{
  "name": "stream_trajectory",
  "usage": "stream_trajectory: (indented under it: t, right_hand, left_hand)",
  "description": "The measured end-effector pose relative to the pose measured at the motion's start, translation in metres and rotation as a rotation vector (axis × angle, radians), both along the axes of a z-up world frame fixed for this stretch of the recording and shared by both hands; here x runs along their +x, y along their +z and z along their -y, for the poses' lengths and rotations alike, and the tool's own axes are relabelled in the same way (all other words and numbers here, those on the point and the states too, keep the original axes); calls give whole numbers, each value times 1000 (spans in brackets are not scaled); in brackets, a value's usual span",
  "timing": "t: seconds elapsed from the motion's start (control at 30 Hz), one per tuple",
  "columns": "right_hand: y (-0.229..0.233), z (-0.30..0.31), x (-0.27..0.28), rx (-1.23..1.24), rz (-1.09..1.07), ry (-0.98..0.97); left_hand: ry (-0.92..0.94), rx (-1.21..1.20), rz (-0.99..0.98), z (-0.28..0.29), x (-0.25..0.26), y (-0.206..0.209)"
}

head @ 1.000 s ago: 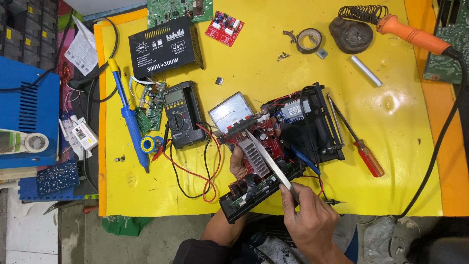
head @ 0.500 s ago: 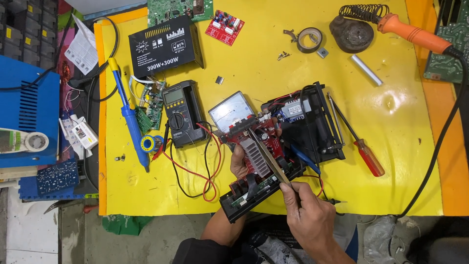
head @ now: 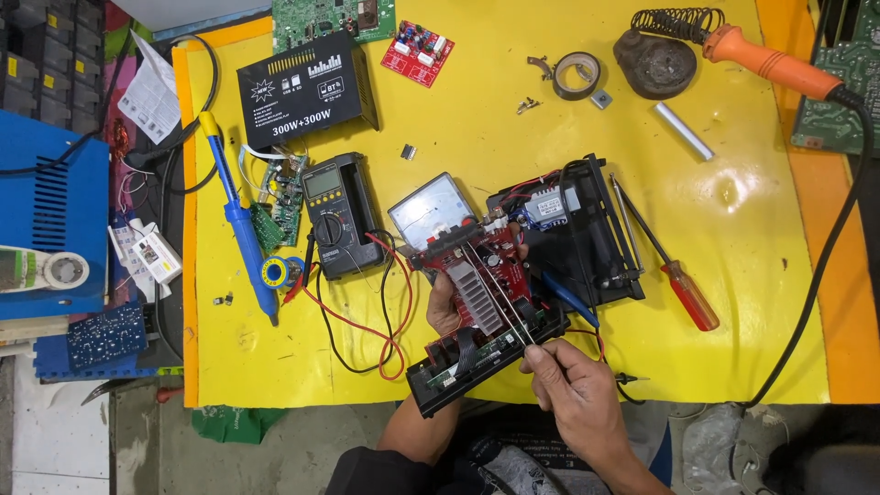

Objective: The person uses a soldering iron to work on a red circuit board, then uses a desoldering pump to remove solder. They subsequently use a multimeter to test the circuit board and a screwdriver to adjust components within the device's casing.

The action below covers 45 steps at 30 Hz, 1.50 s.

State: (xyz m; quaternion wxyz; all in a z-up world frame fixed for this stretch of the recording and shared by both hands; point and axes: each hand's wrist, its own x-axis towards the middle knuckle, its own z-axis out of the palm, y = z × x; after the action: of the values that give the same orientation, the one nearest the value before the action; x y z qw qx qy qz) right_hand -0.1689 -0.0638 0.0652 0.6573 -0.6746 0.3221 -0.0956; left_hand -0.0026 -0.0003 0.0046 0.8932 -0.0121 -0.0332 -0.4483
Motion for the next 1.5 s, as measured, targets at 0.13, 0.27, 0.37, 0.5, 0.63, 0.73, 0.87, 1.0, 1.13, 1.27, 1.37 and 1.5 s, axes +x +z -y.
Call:
stream_trajectory:
  t: [0.13,0.27,0.37,0.5,0.63,0.73,0.87,1.0,1.13,1.27,1.37,1.5]
  right_hand:
    - [-2,-2,-1,-29,10,-11]
    - [-13,-10,-6,-197,49,-33]
    - [1,-3,-3,64,2,-5]
    - [0,0,-2,214,-3,-10]
    - [-5,-4,-4,-42,-6,-7]
    - [-20,-12,-8,-358,38,-34]
    - [-16,-10,-9,-224,1,-23]
    - [-8,-4,-11,-174,43,7]
    - [4,0,-35,-511,-108,53]
    - [33,24,-69,-295,-242,-72]
    - [34,58,-76,-463,-144,-187]
    - [-16,107,-69,-799,-448,-230]
  left_hand:
    - [23,24,8,0,-3,2]
    - [40,-1,-14,1,-5,1]
    - [1,39,9,-3,-1,-1]
    - [2,12,25,-1,-1,-1]
    - [18,-9,-15,2,-5,2]
    - [42,5,-20,2,-5,5]
    - [19,4,-26,1,-4,2]
    - [-28,-20,-30,1,0,0]
    - [-58,-18,-31,-2,4,4]
    - [-76,-46,-86,-8,3,-6]
    - [-224,-59,-160,-15,8,5]
    - [-268,-64,-140,-18,17,-8]
